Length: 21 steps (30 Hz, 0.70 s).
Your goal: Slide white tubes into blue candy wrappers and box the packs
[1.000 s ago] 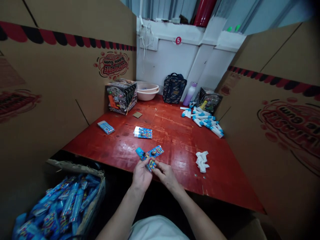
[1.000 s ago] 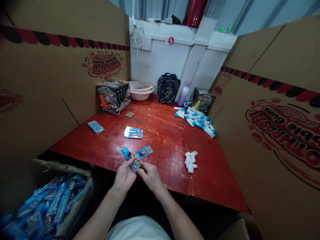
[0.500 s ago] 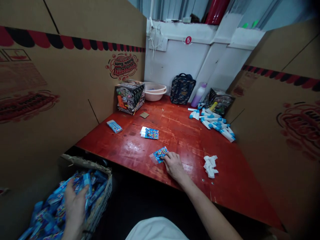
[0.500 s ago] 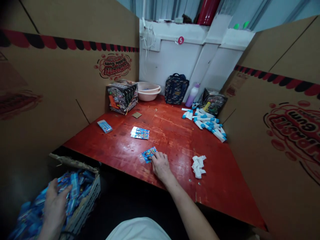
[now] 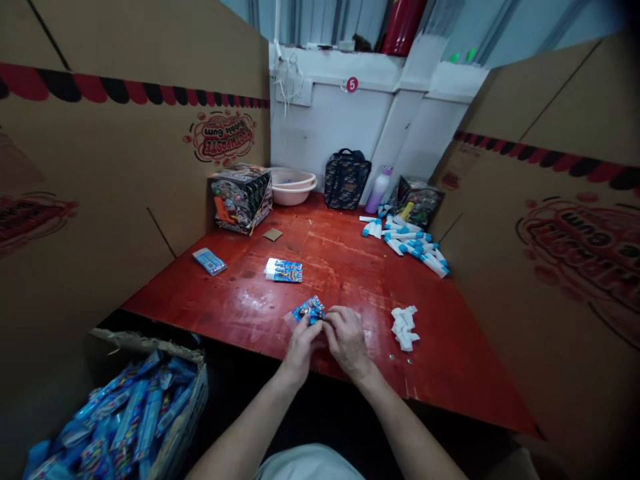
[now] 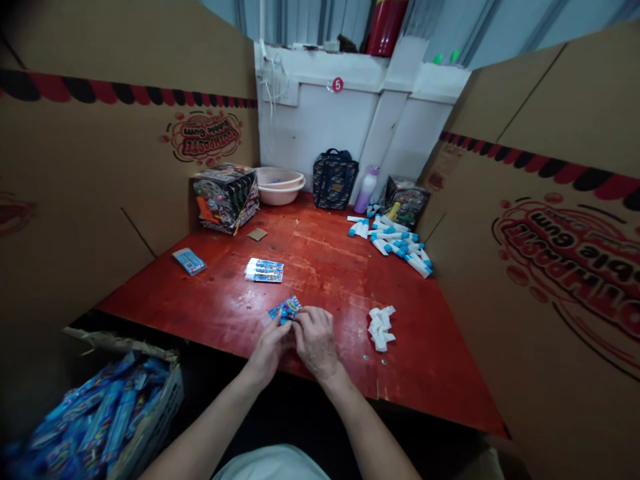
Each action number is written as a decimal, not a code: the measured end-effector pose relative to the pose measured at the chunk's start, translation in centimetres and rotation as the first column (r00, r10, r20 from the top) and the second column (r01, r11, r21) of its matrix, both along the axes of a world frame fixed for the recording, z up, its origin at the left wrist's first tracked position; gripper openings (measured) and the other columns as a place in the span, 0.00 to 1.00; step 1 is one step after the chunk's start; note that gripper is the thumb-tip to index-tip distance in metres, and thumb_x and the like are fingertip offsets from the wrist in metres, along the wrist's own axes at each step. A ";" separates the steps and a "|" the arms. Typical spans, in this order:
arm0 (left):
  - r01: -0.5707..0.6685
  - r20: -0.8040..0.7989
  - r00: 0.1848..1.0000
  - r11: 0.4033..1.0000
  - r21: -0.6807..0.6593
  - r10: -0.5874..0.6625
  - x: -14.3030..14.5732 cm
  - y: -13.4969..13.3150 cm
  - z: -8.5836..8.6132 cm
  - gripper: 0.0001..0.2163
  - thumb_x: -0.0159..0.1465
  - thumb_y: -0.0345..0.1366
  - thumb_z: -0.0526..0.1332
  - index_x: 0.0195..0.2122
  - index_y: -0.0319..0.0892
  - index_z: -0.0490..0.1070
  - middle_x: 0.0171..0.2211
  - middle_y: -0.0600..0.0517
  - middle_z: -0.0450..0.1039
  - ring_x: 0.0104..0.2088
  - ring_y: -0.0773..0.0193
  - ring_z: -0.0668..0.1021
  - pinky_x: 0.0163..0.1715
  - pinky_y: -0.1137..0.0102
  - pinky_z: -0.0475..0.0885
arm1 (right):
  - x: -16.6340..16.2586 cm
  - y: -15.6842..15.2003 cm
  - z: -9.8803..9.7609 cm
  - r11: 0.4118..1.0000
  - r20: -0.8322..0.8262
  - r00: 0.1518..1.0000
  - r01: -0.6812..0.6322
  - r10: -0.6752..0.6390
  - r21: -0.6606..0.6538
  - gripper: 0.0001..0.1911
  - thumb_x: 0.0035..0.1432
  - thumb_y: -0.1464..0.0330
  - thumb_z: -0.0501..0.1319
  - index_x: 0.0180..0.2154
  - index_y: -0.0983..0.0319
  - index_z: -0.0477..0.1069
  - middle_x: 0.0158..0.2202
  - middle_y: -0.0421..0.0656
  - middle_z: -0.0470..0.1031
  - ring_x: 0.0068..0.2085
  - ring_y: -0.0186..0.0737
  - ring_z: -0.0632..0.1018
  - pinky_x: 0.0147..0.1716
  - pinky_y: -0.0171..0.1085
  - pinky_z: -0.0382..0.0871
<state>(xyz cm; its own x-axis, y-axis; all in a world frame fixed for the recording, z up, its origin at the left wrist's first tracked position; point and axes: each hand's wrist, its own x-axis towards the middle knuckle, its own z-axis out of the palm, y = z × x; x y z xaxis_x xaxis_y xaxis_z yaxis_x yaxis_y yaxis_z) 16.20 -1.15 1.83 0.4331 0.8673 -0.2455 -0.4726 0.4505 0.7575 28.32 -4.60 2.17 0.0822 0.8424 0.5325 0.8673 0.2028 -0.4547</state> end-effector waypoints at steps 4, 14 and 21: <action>-0.140 0.184 0.971 0.987 -0.078 0.153 3.9 1.6 0.2 0.08 0.50 0.33 0.68 0.30 0.39 0.72 0.28 0.54 0.73 0.28 0.67 0.74 0.30 0.73 0.68 | 1.8 0.3 0.1 0.999 -0.203 0.979 0.031 -0.032 -0.012 0.10 0.59 0.68 0.56 0.43 0.61 0.69 0.44 0.48 0.71 0.47 0.44 0.70 0.48 0.43 0.61; -0.056 0.110 0.992 0.998 -0.011 0.057 7.9 5.6 0.8 0.11 0.49 0.37 0.70 0.32 0.39 0.75 0.30 0.50 0.76 0.31 0.61 0.77 0.31 0.69 0.71 | 7.7 6.4 -2.3 0.978 -0.848 0.523 -0.116 -0.087 -0.172 0.21 0.42 0.58 0.67 0.38 0.61 0.70 0.34 0.41 0.73 0.35 0.39 0.73 0.36 0.36 0.67; -0.022 0.090 0.996 0.998 0.061 0.016 11.8 10.1 0.7 0.11 0.49 0.41 0.69 0.28 0.38 0.74 0.25 0.51 0.74 0.28 0.62 0.76 0.28 0.71 0.70 | 11.7 10.2 0.1 0.926 -0.866 0.486 -0.263 -0.115 -0.271 0.18 0.41 0.55 0.65 0.21 0.62 0.63 0.17 0.34 0.61 0.21 0.29 0.62 0.21 0.30 0.55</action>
<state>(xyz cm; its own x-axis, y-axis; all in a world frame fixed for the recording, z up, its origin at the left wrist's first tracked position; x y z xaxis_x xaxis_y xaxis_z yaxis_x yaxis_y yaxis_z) 27.95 8.96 2.52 0.4341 0.8880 -0.1520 -0.5474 0.3940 0.7383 40.06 5.60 2.32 0.2623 0.9620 -0.0760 -0.0111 -0.0758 -0.9971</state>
